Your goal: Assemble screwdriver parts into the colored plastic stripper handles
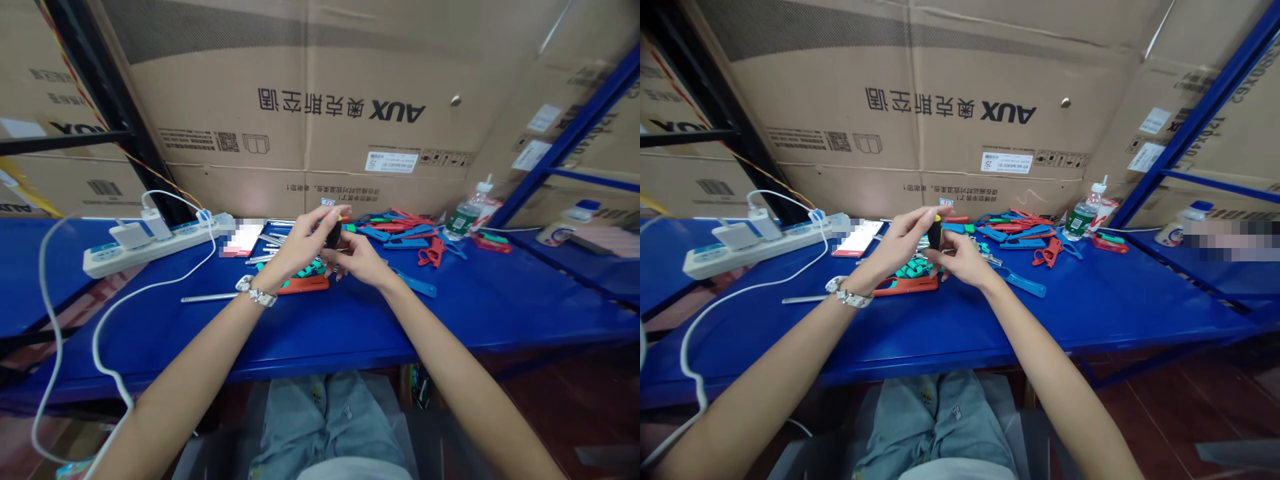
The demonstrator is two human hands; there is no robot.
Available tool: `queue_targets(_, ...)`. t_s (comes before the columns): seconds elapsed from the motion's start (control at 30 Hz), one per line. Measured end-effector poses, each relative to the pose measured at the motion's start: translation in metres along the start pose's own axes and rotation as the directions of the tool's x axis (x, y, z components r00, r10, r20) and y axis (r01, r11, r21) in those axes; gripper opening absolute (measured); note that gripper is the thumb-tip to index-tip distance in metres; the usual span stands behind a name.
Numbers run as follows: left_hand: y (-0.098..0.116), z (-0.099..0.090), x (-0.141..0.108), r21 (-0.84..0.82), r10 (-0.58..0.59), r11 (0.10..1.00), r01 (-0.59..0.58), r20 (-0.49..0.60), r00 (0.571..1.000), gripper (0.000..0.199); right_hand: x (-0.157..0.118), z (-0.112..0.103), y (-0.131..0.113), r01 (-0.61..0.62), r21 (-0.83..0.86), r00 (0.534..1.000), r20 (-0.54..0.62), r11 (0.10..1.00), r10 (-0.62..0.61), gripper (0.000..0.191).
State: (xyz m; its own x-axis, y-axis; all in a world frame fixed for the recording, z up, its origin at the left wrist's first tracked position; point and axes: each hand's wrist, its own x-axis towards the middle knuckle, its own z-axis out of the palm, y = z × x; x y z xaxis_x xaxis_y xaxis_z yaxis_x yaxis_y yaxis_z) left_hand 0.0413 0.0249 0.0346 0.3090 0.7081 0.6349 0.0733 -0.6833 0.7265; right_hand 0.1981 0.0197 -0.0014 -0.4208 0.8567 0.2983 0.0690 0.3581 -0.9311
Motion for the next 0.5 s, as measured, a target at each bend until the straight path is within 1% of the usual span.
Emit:
queue_targets(0.07, -0.002, 0.007, -0.001, 0.028, -0.008, 1.0, 0.012, -0.138, 0.99, 0.03, 0.001, 0.006, 0.003, 0.007, -0.031, 0.998, -0.06, 1.0, -0.008, 0.044)
queue_targets(0.13, -0.005, 0.014, -0.001, 0.021, -0.015, 1.0, 0.022, -0.261, 0.965, 0.036, 0.003, 0.012, 0.007, -0.002, -0.057, 0.993, -0.12, 0.998, -0.004, 0.044)
queue_targets(0.17, -0.005, 0.016, -0.001, 0.0, -0.026, 1.0, 0.027, -0.288, 0.957, 0.038, 0.003, 0.015, 0.009, -0.005, -0.058, 0.988, -0.156, 0.998, -0.004, 0.044)
queue_targets(0.2, -0.006, 0.017, -0.002, -0.028, -0.039, 0.999, 0.032, -0.291, 0.956, 0.038, 0.003, 0.017, 0.01, -0.002, -0.055, 0.982, -0.187, 0.998, -0.009, 0.044)
queue_targets(0.23, -0.005, 0.016, -0.002, -0.057, -0.05, 0.998, 0.035, -0.269, 0.962, 0.036, 0.003, 0.017, 0.01, 0.007, -0.05, 0.978, -0.206, 0.999, -0.017, 0.044)
queue_targets(0.3, -0.004, 0.012, -0.003, -0.086, -0.053, 0.996, 0.038, -0.177, 0.983, 0.029, 0.001, 0.015, 0.008, 0.029, -0.035, 0.982, -0.186, 0.999, -0.035, 0.043)
queue_targets(0.37, -0.002, 0.006, -0.004, -0.064, -0.037, 0.997, 0.033, -0.057, 0.998, 0.025, -0.001, 0.009, 0.003, 0.038, -0.017, 0.994, -0.104, 0.999, -0.04, 0.044)
queue_targets(0.43, 0.0, 0.001, -0.005, -0.025, -0.029, 0.999, 0.03, 0.043, 0.999, 0.027, -0.002, 0.003, -0.002, 0.033, -0.015, 0.999, -0.032, 0.999, -0.034, 0.044)
queue_targets(0.5, 0.0, -0.001, -0.005, 0.004, -0.028, 1.0, 0.028, 0.086, 0.996, 0.03, -0.002, -0.002, -0.006, 0.029, -0.041, 1.0, -0.009, 0.999, -0.03, 0.047)
